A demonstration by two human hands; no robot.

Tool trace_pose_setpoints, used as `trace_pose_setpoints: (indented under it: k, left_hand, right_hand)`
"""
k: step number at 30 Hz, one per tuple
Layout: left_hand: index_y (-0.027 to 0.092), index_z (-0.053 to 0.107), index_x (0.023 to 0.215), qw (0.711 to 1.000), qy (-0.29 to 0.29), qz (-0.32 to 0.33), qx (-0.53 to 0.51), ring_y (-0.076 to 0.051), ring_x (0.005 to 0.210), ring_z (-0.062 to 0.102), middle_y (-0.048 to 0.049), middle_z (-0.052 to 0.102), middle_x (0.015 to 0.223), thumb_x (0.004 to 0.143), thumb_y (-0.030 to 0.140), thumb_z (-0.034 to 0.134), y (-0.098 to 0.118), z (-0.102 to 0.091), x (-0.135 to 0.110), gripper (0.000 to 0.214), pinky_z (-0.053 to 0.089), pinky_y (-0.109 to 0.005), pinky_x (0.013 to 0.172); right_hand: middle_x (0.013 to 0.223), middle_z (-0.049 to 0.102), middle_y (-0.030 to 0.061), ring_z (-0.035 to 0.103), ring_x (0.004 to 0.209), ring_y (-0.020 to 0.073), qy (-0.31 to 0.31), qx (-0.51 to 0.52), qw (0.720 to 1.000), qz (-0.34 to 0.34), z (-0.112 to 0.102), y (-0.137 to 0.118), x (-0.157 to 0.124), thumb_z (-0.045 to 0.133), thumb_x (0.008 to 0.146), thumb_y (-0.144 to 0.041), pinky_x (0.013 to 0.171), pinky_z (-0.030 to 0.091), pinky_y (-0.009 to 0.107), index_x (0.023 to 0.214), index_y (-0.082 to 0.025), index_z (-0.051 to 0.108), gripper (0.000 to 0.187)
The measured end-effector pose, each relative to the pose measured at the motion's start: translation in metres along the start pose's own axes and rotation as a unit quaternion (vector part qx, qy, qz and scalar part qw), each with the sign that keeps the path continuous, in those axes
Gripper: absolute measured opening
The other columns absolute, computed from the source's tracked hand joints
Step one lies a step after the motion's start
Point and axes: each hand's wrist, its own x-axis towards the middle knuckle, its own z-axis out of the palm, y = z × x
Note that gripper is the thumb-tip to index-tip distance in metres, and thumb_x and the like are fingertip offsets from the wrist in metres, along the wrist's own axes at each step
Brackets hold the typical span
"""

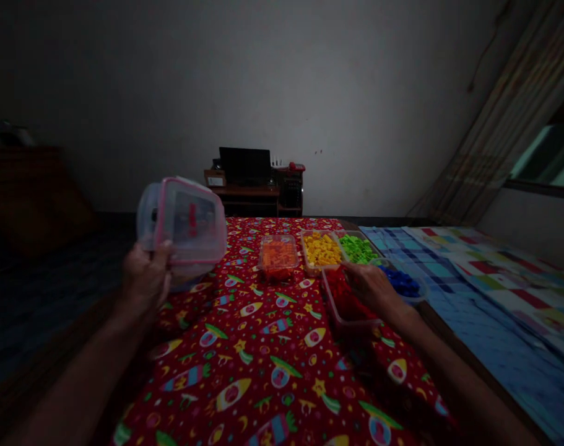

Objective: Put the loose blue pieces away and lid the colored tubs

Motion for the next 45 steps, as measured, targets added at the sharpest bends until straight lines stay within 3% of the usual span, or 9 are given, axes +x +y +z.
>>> trace_pose_setpoints:
  k: [4, 8, 13, 23, 28, 31, 35, 39, 45]
  left_hand:
    - [0.014, 0.061, 0.085, 0.956, -0.129, -0.132, -0.228, -0.019, 0.081, 0.066, -0.0011, 0.069, 0.072, 0.063, 0.023, 0.072, 0.019, 0.032, -0.058, 0.026, 0.057, -0.032, 0.079]
    - [0.015, 0.063, 0.086, 0.924, -0.163, -0.185, -0.292, -0.023, 0.093, 0.067, -0.0035, 0.071, 0.076, 0.059, 0.019, 0.074, 0.022, 0.061, -0.094, 0.029, 0.055, -0.031, 0.085]
    - [0.014, 0.065, 0.094, 0.906, -0.173, -0.209, -0.326, -0.024, 0.097, 0.066, -0.0046, 0.073, 0.085, 0.066, 0.019, 0.069, 0.025, 0.081, -0.115, 0.028, 0.053, -0.034, 0.09]
    - [0.017, 0.065, 0.086, 0.879, -0.245, -0.289, -0.289, -0.019, 0.08, 0.068, -0.0027, 0.07, 0.077, 0.07, 0.025, 0.068, 0.016, 0.076, -0.163, 0.018, 0.057, -0.027, 0.075]
    - [0.021, 0.065, 0.093, 0.851, -0.285, -0.33, -0.292, -0.021, 0.088, 0.067, -0.0041, 0.071, 0.086, 0.071, 0.032, 0.068, 0.009, 0.083, -0.19, 0.025, 0.056, -0.028, 0.078]
    - [0.022, 0.064, 0.1, 0.833, -0.33, -0.334, -0.292, -0.019, 0.086, 0.067, -0.0036, 0.071, 0.086, 0.072, 0.038, 0.068, 0.004, 0.09, -0.208, 0.033, 0.055, -0.028, 0.077]
    - [0.018, 0.062, 0.098, 0.824, -0.414, -0.318, -0.219, -0.016, 0.064, 0.064, -0.0037, 0.068, 0.076, 0.074, 0.051, 0.064, -0.01, 0.095, -0.216, 0.041, 0.051, -0.026, 0.06]
    - [0.015, 0.06, 0.07, 0.828, -0.5, -0.25, -0.045, -0.011, 0.045, 0.05, 0.0001, 0.056, 0.052, 0.077, 0.067, 0.048, -0.027, 0.092, -0.206, 0.054, 0.036, -0.021, 0.044]
    - [0.017, 0.048, 0.049, 0.771, -0.594, -0.225, 0.059, -0.007, 0.037, 0.03, 0.0041, 0.04, 0.042, 0.075, 0.072, 0.043, -0.04, 0.089, -0.196, 0.061, 0.018, -0.021, 0.039]
  right_hand:
    - [0.084, 0.066, 0.0081, 0.058, 0.073, 0.0174, -0.026, -0.026, 0.997, -0.072, 0.01, -0.003, -0.06, 0.044, 0.09, -0.018, 0.06, 0.037, 0.027, 0.085, -0.019, 0.064, 0.02]
    - [0.092, 0.063, 0.0089, 0.055, 0.079, 0.0192, -0.04, -0.047, 0.993, -0.1, 0.032, -0.001, -0.096, 0.048, 0.082, -0.006, 0.067, 0.042, 0.03, 0.093, -0.02, 0.062, 0.022]
    - [0.096, 0.059, 0.0107, 0.053, 0.083, 0.0198, -0.041, -0.063, 0.994, -0.085, 0.04, 0.009, -0.091, 0.047, 0.082, -0.004, 0.07, 0.044, 0.031, 0.095, -0.02, 0.061, 0.024]
    - [0.09, 0.061, 0.0099, 0.052, 0.082, 0.0193, -0.005, 0.038, 0.975, -0.221, 0.04, -0.033, -0.103, 0.05, 0.086, -0.011, 0.066, 0.045, 0.028, 0.097, -0.014, 0.061, 0.016]
    - [0.076, 0.06, 0.0036, 0.053, 0.069, 0.0127, 0.08, 0.313, 0.946, -0.02, 0.019, -0.019, -0.096, 0.038, 0.095, -0.028, 0.063, 0.043, 0.023, 0.078, -0.017, 0.058, 0.028]
    - [0.061, 0.047, -0.0012, 0.043, 0.055, 0.0107, 0.052, 0.445, 0.883, 0.138, 0.006, -0.01, -0.087, 0.035, 0.093, -0.047, 0.051, 0.035, 0.022, 0.064, -0.018, 0.046, 0.042]
    - [0.059, 0.039, -0.0041, 0.033, 0.051, 0.0081, 0.02, 0.518, 0.831, 0.199, 0.007, 0.005, -0.084, 0.046, 0.083, -0.059, 0.045, 0.027, 0.021, 0.067, -0.018, 0.047, 0.044]
    - [0.06, 0.041, -0.0029, 0.034, 0.054, 0.0085, -0.013, 0.48, 0.845, 0.235, 0.021, 0.018, -0.092, 0.046, 0.081, -0.06, 0.046, 0.026, 0.021, 0.068, -0.016, 0.052, 0.046]
    - [0.067, 0.055, 0.0031, 0.045, 0.062, 0.0128, -0.046, 0.418, 0.874, 0.244, 0.034, 0.023, -0.096, 0.042, 0.078, -0.06, 0.053, 0.035, 0.024, 0.068, -0.013, 0.056, 0.05]
